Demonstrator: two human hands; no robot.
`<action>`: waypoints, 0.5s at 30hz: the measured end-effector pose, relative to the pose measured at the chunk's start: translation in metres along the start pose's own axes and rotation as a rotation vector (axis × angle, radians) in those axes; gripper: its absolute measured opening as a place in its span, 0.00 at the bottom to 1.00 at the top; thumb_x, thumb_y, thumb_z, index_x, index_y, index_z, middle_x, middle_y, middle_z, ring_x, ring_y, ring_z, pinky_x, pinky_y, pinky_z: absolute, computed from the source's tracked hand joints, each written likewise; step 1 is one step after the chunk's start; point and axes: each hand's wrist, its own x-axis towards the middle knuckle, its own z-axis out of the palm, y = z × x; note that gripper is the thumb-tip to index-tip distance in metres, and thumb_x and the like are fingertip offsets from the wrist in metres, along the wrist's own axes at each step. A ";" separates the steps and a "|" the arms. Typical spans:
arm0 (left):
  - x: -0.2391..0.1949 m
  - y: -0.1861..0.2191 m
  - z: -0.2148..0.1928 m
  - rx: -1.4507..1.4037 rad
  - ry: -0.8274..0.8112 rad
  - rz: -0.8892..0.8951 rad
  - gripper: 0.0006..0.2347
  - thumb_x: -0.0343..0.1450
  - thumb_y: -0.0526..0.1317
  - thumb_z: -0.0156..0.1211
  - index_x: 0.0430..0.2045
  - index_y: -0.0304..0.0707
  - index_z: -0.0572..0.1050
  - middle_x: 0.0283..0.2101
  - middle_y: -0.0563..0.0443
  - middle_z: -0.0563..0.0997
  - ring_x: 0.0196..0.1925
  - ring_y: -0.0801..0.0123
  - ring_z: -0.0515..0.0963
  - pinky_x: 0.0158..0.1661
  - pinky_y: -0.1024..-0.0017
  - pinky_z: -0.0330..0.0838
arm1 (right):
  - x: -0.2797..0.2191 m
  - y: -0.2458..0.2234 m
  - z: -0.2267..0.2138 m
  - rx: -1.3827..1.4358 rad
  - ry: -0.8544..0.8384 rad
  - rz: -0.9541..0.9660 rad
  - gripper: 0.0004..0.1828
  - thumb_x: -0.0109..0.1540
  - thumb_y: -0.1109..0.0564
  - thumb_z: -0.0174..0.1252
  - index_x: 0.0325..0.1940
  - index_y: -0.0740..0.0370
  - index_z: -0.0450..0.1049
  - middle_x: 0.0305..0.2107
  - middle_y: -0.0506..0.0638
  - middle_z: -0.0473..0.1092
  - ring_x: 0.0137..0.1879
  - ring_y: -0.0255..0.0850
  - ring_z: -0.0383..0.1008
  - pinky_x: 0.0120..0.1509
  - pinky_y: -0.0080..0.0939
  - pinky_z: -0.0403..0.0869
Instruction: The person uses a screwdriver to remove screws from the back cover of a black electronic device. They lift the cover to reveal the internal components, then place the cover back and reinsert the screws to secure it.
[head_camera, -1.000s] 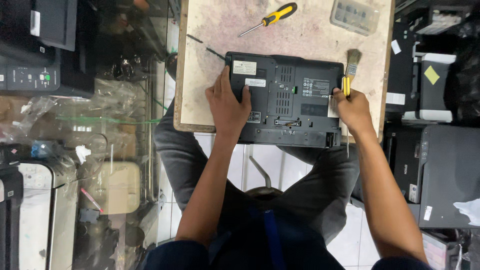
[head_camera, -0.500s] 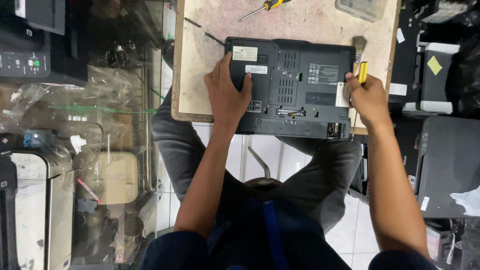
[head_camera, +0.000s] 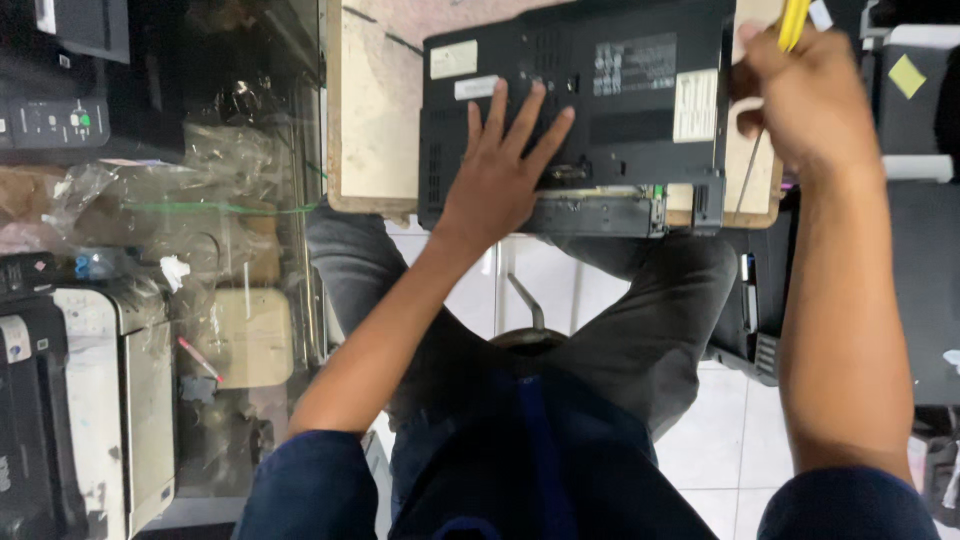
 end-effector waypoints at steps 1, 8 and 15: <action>-0.001 -0.003 0.000 0.004 -0.007 0.003 0.43 0.76 0.40 0.80 0.82 0.53 0.50 0.82 0.39 0.49 0.82 0.27 0.46 0.74 0.23 0.57 | -0.001 -0.001 0.000 0.007 -0.002 0.005 0.13 0.85 0.48 0.52 0.48 0.50 0.67 0.33 0.43 0.67 0.38 0.31 0.71 0.31 0.33 0.64; -0.008 -0.017 -0.020 -0.283 0.020 -0.021 0.47 0.75 0.28 0.81 0.84 0.54 0.48 0.85 0.45 0.43 0.87 0.35 0.40 0.81 0.27 0.48 | 0.064 0.140 0.022 0.235 0.213 -0.202 0.09 0.73 0.55 0.50 0.38 0.50 0.69 0.31 0.44 0.72 0.33 0.31 0.70 0.35 0.33 0.63; -0.003 -0.042 -0.034 -0.430 0.098 0.012 0.45 0.77 0.28 0.78 0.83 0.57 0.48 0.85 0.48 0.48 0.86 0.34 0.47 0.80 0.25 0.56 | 0.043 0.145 0.093 -0.297 0.026 -0.520 0.09 0.74 0.51 0.65 0.45 0.58 0.79 0.38 0.51 0.77 0.47 0.45 0.77 0.51 0.49 0.71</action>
